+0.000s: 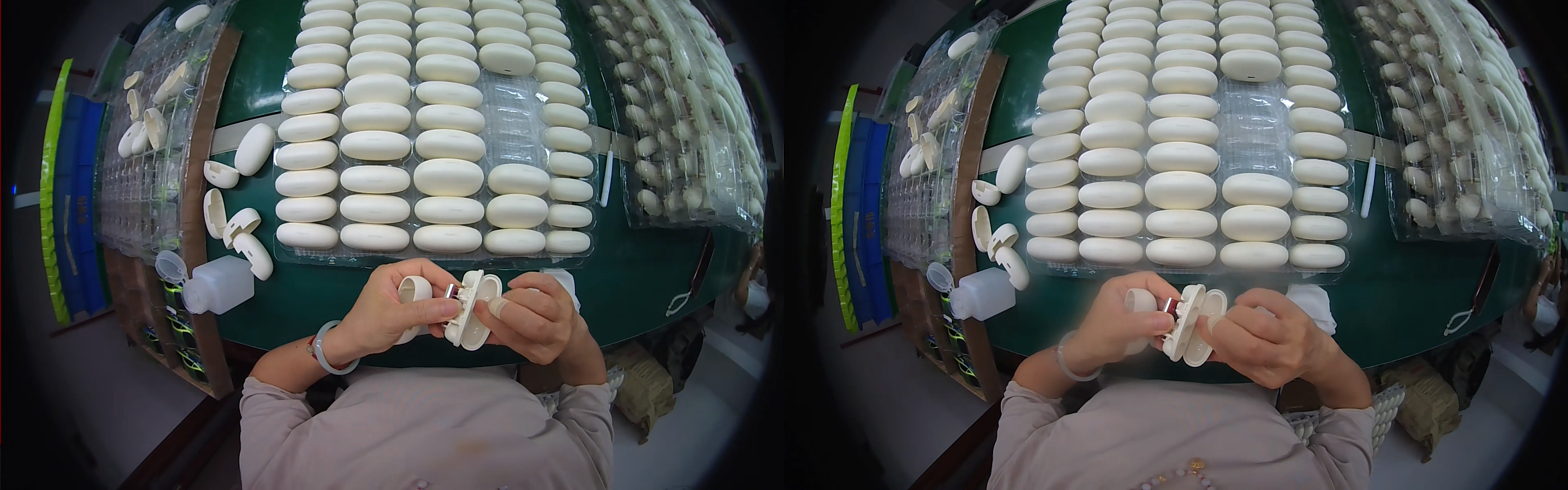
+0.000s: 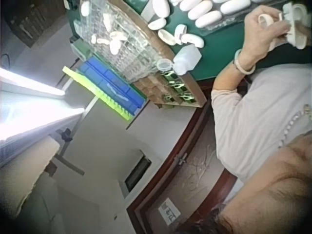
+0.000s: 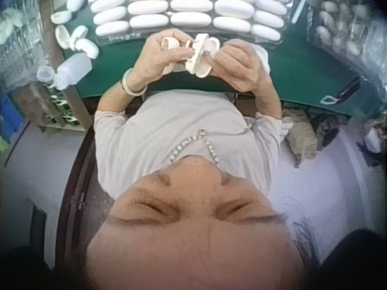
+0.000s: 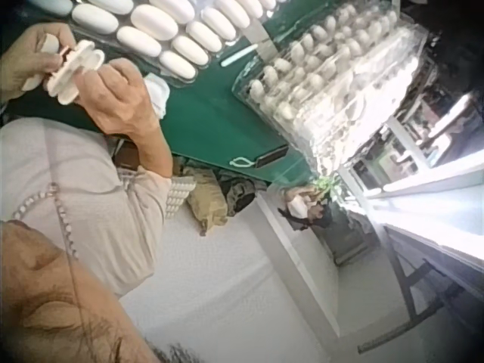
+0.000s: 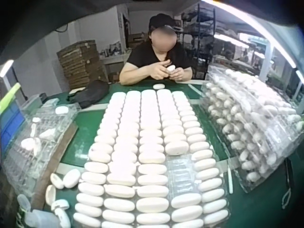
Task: The person assembles earbud charging cases by wiping plastic shell pieces with a cloth, smoothing edges with a nail file, and fitting internal electronic components into the casing shells by hand.
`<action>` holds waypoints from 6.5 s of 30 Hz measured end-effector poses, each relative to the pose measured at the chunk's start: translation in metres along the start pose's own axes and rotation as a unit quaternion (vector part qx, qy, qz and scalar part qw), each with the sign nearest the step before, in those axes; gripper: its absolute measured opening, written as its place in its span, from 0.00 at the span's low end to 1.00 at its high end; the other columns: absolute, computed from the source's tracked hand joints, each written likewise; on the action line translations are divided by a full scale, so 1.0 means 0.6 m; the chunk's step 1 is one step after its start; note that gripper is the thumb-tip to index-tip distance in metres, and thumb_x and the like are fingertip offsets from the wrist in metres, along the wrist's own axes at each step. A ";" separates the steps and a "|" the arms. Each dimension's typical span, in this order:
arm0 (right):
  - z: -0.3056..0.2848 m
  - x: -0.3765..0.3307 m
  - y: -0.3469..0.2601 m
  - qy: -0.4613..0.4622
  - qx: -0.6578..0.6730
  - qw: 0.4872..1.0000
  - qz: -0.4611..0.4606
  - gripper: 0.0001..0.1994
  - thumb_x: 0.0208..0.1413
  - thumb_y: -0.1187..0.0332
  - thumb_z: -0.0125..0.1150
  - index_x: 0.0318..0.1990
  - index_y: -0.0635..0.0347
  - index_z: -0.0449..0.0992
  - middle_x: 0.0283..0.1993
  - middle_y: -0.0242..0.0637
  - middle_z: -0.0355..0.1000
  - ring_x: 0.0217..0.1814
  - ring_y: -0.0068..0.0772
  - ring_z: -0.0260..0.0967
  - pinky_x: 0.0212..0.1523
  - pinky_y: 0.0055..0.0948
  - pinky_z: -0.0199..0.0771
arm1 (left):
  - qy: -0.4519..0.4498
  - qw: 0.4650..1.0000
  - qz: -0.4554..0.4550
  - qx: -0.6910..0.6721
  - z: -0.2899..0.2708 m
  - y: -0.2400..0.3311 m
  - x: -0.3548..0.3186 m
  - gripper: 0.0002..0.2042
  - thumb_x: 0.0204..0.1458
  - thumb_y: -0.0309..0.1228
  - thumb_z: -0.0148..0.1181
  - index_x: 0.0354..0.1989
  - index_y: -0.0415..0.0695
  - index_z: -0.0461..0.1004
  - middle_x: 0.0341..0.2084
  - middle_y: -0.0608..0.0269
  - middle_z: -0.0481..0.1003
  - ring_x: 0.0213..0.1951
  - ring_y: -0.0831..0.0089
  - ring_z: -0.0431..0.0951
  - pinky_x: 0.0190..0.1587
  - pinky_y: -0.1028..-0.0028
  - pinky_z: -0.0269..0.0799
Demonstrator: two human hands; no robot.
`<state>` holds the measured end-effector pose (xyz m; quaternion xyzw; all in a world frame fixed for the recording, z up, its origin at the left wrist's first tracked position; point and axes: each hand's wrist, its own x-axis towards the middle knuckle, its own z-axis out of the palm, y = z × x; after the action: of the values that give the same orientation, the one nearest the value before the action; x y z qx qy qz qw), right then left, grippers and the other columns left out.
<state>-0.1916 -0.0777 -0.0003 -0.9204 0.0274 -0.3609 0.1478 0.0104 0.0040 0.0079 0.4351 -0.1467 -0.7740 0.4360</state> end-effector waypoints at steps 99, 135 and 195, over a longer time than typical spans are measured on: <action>-0.037 0.015 0.000 0.084 0.666 0.455 0.585 0.20 0.46 0.81 0.59 0.48 0.66 0.64 0.44 0.42 0.68 0.45 0.35 0.70 0.40 0.33 0.78 | -0.096 0.994 -0.025 0.038 0.004 0.049 -0.020 0.25 0.51 0.23 0.52 0.58 0.39 0.52 0.45 0.52 0.67 0.33 0.72 0.77 0.23 0.84 0.74; -0.028 0.012 -0.013 -0.021 0.522 0.639 0.565 0.18 0.45 0.76 0.64 0.45 0.68 0.68 0.41 0.39 0.70 0.41 0.26 0.71 0.40 0.24 0.75 | -0.061 0.968 0.163 0.180 0.002 -0.004 -0.006 0.31 0.44 0.19 0.61 0.59 0.37 0.55 0.54 0.57 0.61 0.54 0.68 0.65 0.46 0.74 0.73; -0.015 0.011 -0.020 -0.066 0.512 0.658 0.548 0.18 0.42 0.77 0.65 0.43 0.67 0.69 0.38 0.38 0.72 0.40 0.27 0.72 0.43 0.26 0.74 | 0.030 0.888 0.290 0.357 0.000 -0.003 0.000 0.08 0.41 0.19 0.62 0.32 0.38 0.74 0.27 0.59 0.74 0.26 0.77 0.74 0.27 0.81 0.68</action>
<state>-0.1933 -0.0694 0.0136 -0.5388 0.3284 -0.1099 0.7680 0.0097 0.0052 0.0068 0.5225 -0.5194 -0.4952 0.4605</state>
